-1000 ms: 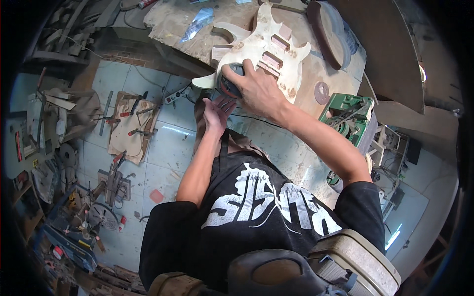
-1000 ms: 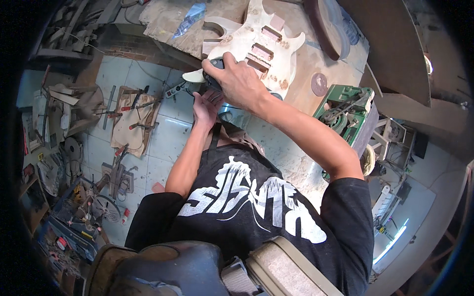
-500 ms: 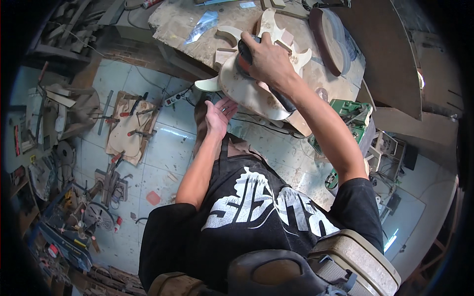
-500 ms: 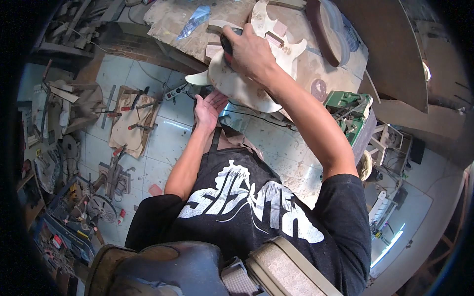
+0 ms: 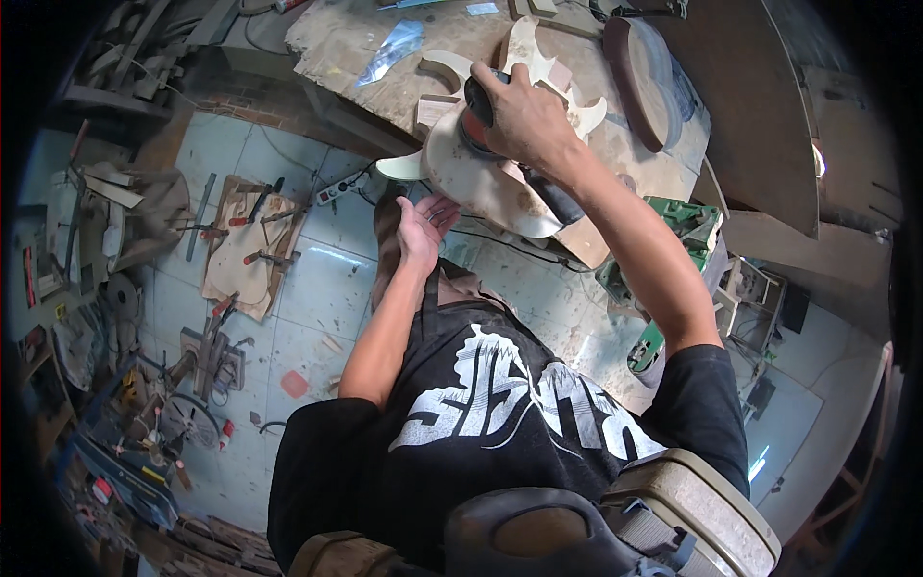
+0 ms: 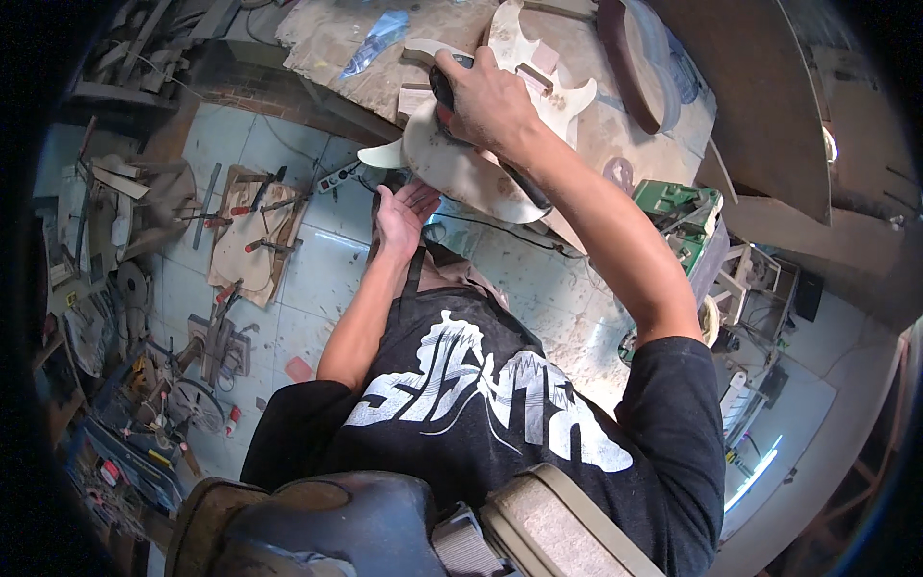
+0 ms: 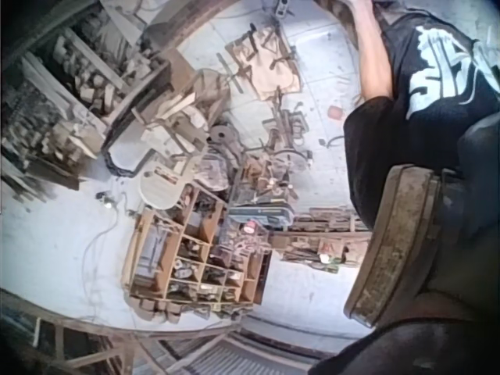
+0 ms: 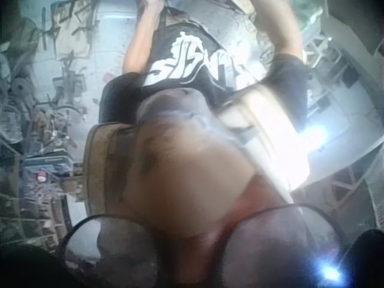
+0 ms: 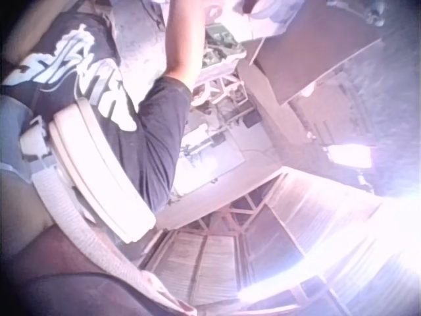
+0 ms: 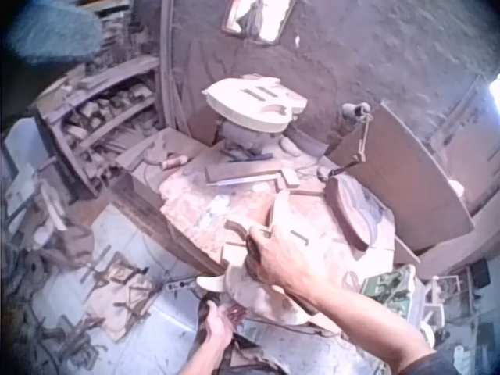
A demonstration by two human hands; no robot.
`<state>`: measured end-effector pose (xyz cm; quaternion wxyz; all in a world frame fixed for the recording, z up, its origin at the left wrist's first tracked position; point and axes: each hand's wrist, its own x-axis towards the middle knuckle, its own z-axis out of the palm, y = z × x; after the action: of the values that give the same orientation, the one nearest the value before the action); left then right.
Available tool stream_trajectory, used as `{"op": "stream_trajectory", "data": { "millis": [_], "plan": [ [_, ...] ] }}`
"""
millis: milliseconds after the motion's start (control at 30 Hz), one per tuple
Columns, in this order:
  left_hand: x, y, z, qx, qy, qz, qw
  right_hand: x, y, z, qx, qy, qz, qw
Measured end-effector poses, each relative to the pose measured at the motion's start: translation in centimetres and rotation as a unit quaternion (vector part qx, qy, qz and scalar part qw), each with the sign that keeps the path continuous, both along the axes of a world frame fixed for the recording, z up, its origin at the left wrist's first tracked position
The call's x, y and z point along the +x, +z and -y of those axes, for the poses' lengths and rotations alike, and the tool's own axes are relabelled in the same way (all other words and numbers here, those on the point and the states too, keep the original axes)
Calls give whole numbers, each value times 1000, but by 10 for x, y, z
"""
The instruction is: The person sands the surface of a wooden guitar body using a power sander, moving the tool across the front face and edges.
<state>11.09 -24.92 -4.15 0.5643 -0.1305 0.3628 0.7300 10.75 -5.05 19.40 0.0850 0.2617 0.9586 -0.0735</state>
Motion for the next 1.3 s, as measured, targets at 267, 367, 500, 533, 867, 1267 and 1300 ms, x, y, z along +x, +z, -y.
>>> {"op": "stream_trajectory", "data": {
  "millis": [267, 367, 500, 533, 867, 1267, 1300],
  "plan": [
    [-3, -10, 3, -9, 4, 12, 1000, -15, -12, 23, -29, 22, -38, 999],
    [-4, -12, 4, -3, -4, 14, 1000, -16, -13, 25, -33, 38, -31, 998],
    [-10, -9, 7, -3, -15, -5, 1000, -16, -12, -7, -14, -26, 4, 1000],
    [-10, -6, 5, 2, -11, 0, 1000, -13, -13, -21, 10, -43, -8, 999],
    [-56, 54, -7, -50, -53, -748, 660, 111, 10, -81, 94, -245, -94, 960],
    [-143, 36, -129, -7, -316, -875, 367, 260, -2, 77, -32, -424, -241, 872],
    [-143, 33, -141, -27, -335, -864, 373, 266, -5, 84, -34, -436, -241, 867]
  ]
}}
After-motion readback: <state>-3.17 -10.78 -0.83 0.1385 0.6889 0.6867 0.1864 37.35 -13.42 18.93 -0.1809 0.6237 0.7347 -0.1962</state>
